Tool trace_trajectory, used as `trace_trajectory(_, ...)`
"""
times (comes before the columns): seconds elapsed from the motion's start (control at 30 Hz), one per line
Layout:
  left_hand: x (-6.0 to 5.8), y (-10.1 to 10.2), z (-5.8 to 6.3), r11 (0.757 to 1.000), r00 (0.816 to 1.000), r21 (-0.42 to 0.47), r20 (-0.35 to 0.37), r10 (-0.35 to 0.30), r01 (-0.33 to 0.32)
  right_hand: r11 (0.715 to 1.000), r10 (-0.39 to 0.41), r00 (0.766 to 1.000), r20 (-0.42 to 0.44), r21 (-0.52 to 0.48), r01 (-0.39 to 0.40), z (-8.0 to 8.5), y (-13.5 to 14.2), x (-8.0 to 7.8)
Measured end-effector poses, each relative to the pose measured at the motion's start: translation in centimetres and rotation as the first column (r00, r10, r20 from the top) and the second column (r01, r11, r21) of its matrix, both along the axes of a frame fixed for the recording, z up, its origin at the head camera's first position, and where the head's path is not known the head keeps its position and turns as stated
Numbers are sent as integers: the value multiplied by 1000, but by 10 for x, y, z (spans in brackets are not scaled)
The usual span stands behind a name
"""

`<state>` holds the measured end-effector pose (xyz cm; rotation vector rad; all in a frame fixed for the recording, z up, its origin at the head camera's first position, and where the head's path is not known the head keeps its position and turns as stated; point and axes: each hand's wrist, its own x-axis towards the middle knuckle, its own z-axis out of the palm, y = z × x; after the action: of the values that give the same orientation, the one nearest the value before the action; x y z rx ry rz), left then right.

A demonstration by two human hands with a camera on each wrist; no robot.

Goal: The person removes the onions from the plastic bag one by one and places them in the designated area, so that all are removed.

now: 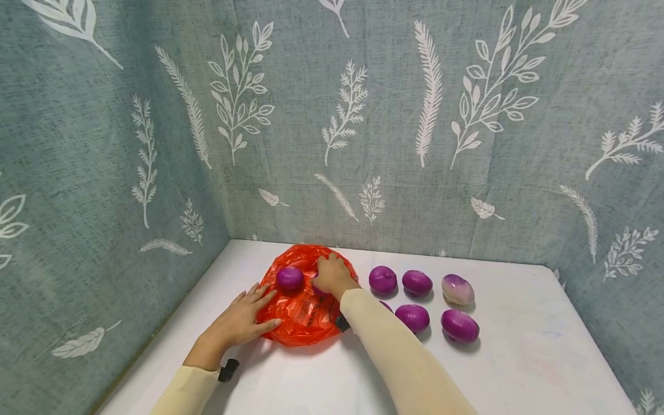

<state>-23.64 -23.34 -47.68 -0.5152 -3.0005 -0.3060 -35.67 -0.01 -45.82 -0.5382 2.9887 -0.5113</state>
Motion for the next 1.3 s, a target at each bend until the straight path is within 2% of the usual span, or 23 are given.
trace_trajectory(0.23, 2, 2, 1, 1000, 1000, -6, 24, 16, -16, 992, -75, 993, 96, 107, 65, 7, 4, 5)
trace_trajectory(0.33, 3, 2, -1, 1000, 999, -9, 28, 19, -19, 987, -70, 990, 124, 153, 51, 8, 4, 9)
trace_trajectory(0.43, 3, 3, -1, 1000, 1000, -13, 25, 15, -15, 987, -60, 990, 128, 157, 40, 9, 5, 10)
trace_trajectory(1.1, 2, 9, 4, 1000, 1000, -3, 12, 2, -2, 1000, 1, 997, 76, -14, 0, 9, 16, 10)
trace_trajectory(1.3, 4, 7, 6, 1000, 1000, -6, 18, 16, -16, 994, 19, 997, 81, -105, -11, 8, 22, 14)
